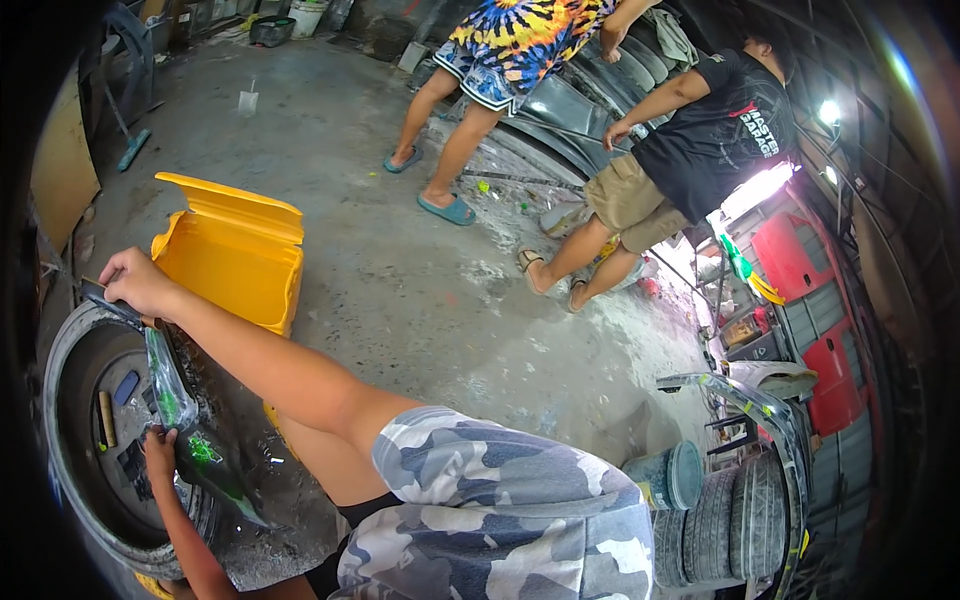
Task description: Cleaning and sanding a motorcycle fairing part with water and sandpaper.
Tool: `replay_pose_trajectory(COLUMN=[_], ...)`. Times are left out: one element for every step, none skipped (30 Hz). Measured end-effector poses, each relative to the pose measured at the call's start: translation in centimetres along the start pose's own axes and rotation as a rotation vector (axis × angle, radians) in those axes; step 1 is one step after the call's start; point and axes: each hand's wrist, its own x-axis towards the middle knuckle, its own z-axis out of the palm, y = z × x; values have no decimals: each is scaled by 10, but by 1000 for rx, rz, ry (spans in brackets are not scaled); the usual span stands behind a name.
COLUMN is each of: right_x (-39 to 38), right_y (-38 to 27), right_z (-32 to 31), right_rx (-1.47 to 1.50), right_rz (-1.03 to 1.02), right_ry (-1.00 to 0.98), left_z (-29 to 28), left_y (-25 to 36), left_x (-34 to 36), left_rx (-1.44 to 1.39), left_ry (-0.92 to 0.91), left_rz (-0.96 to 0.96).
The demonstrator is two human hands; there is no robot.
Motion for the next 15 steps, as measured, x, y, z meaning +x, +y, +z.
replay_pose_trajectory(right_x=[0,1,1,1,2,3,4,5,5,5,6,6,6,6,5], right_y=[1,2,2,4,5,6,6,7,7,7,7,7,6,5,6], right_z=[0,1,-2,-5,-8,-7,-6,-6,-5,-4,-4,-4,-5,-6,-7], right_rx=[-2,3,-5,-13,-13,-6,0,4,2,0,3,-14,-31,-29,-40], right_rz=[-2,-2,3,7,8,-5,-17,-17,-22,-27,-26,-27,-28,-28,-24], right_ry=[2,-3,2,8,11,7,6,6,2,-2,-2,2,7,7,8], left_z=[0,0,1,-2,-8,-13,-17,-18,-19,-19,-20,-20,-20,-20,-18], left_y=[-1,-4,3,19,34,46,55,59,57,56,55,54,53,53,50], left_x=[0,-1,-1,-5,-10,-16,-20,-21,-21,-21,-21,-22,-22,-23,-23], left_rx=[64,67,94,121,123,128,163,197,201,171,141,143,101,58,59], left_ry=[-12,-9,-15,-21,-48,-46,-38,-30,-30,-21,-12,-14,14,43,39], left_rz=[18,13,11,11,-8,-13,-25,-36,-40,-50,-59,-60,-45,-30,-34])
